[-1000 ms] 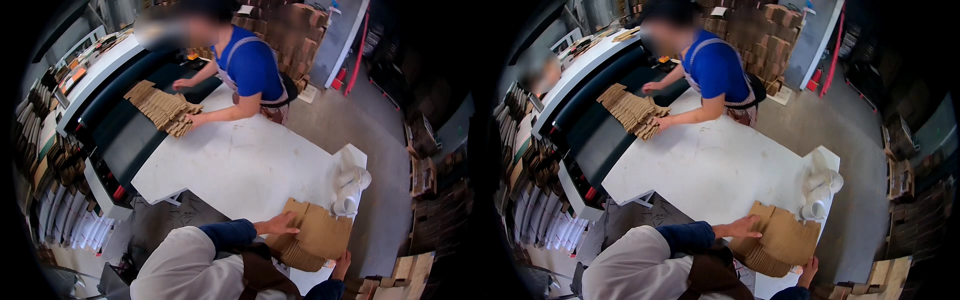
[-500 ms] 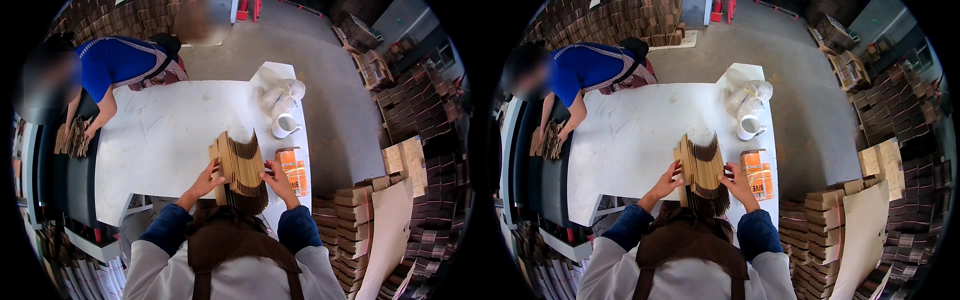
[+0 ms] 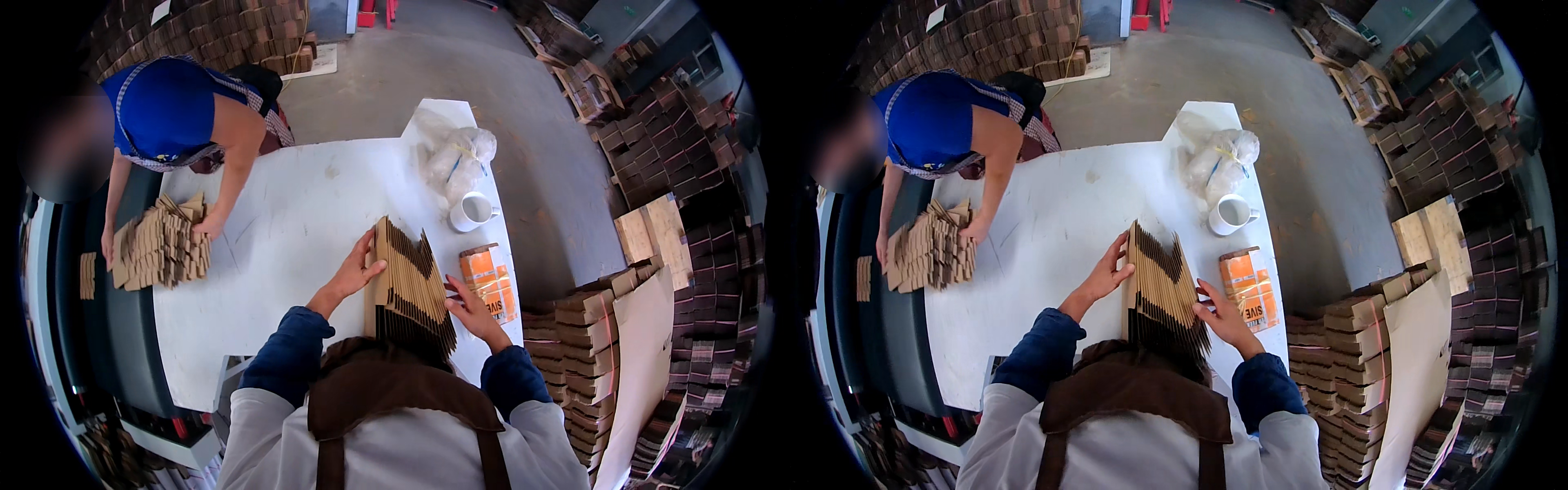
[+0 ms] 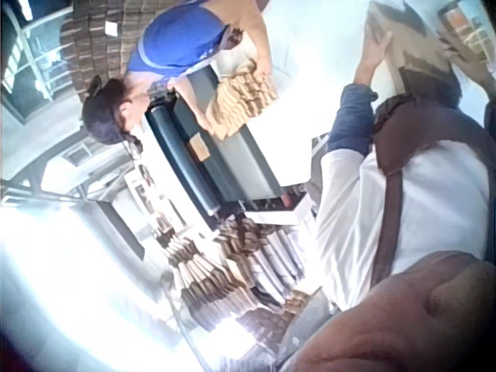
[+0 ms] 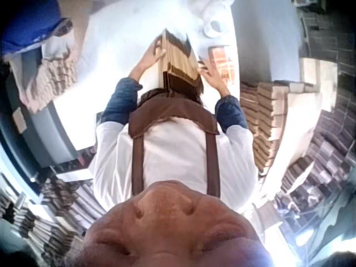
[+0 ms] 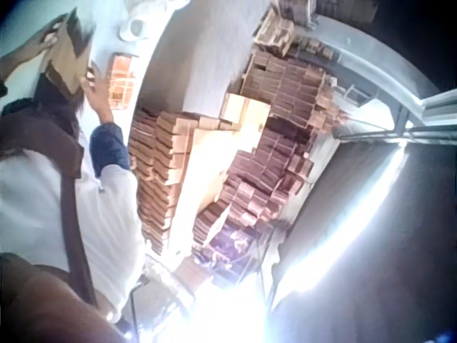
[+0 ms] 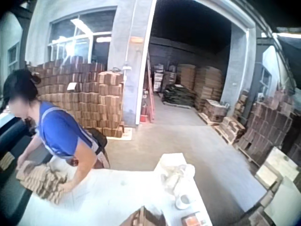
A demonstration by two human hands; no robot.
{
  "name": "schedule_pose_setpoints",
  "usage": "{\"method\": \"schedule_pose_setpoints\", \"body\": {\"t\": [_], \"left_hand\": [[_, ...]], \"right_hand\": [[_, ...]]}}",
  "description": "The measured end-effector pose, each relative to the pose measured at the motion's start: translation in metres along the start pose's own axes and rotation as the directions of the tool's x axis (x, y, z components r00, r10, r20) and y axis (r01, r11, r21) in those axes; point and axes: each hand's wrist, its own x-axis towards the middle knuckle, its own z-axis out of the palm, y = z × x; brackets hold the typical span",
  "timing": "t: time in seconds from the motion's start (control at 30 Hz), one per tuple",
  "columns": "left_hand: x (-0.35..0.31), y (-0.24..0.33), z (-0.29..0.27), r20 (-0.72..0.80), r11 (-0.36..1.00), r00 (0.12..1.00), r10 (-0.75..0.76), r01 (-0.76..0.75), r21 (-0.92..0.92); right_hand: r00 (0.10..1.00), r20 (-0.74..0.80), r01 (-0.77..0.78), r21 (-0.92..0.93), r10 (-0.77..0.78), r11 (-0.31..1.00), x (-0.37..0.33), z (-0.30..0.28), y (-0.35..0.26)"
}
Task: The person picks up stacks of flat cardboard pieces, places them into a strapping machine, and secures them with pink straps. The person then removes the strapped bundles and stacks them on a nearby pile. A coworker is visible folding cardboard at a separate table.
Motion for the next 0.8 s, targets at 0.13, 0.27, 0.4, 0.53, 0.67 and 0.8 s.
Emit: {"method": "schedule_pose_setpoints", "body": {"t": [0.13, 0.27, 0.4, 0.53, 0.67, 0.8], "left_hand": [[0.038, 0.003, -0.021, 0.026, 0.984, 0.986, 0.163, -0.164, 0.071], [0.059, -0.027, -0.004, -0.069, 0.977, 0.977, 0.203, -0.207, -0.055], [0.055, -0.019, 0.028, -0.277, 0.949, 0.958, 0.079, -0.158, -0.273], [0.048, -0.002, 0.048, -0.289, 0.905, 0.956, -0.057, -0.073, -0.42], [0.033, -0.012, 0.076, -0.326, 0.895, 0.942, -0.08, -0.076, -0.44], [0.03, -0.001, 0.074, -0.203, 0.945, 0.979, 0.014, -0.08, -0.316]], "right_hand": [[0.995, -0.056, 0.066, -0.194, -0.079, 0.979, 0.002, 0.003, 0.007], [0.986, -0.146, -0.057, 0.167, 0.082, 0.984, -0.004, 0.022, 0.028], [0.982, -0.163, -0.057, 0.203, 0.091, 0.978, -0.007, 0.048, 0.015], [0.983, -0.166, -0.029, 0.272, 0.077, 0.962, -0.003, 0.054, 0.015], [0.977, -0.2, -0.033, 0.233, 0.081, 0.972, -0.009, 0.043, 0.012], [0.981, -0.187, 0.006, 0.289, 0.05, 0.957, -0.023, 0.042, 0.026]]}}
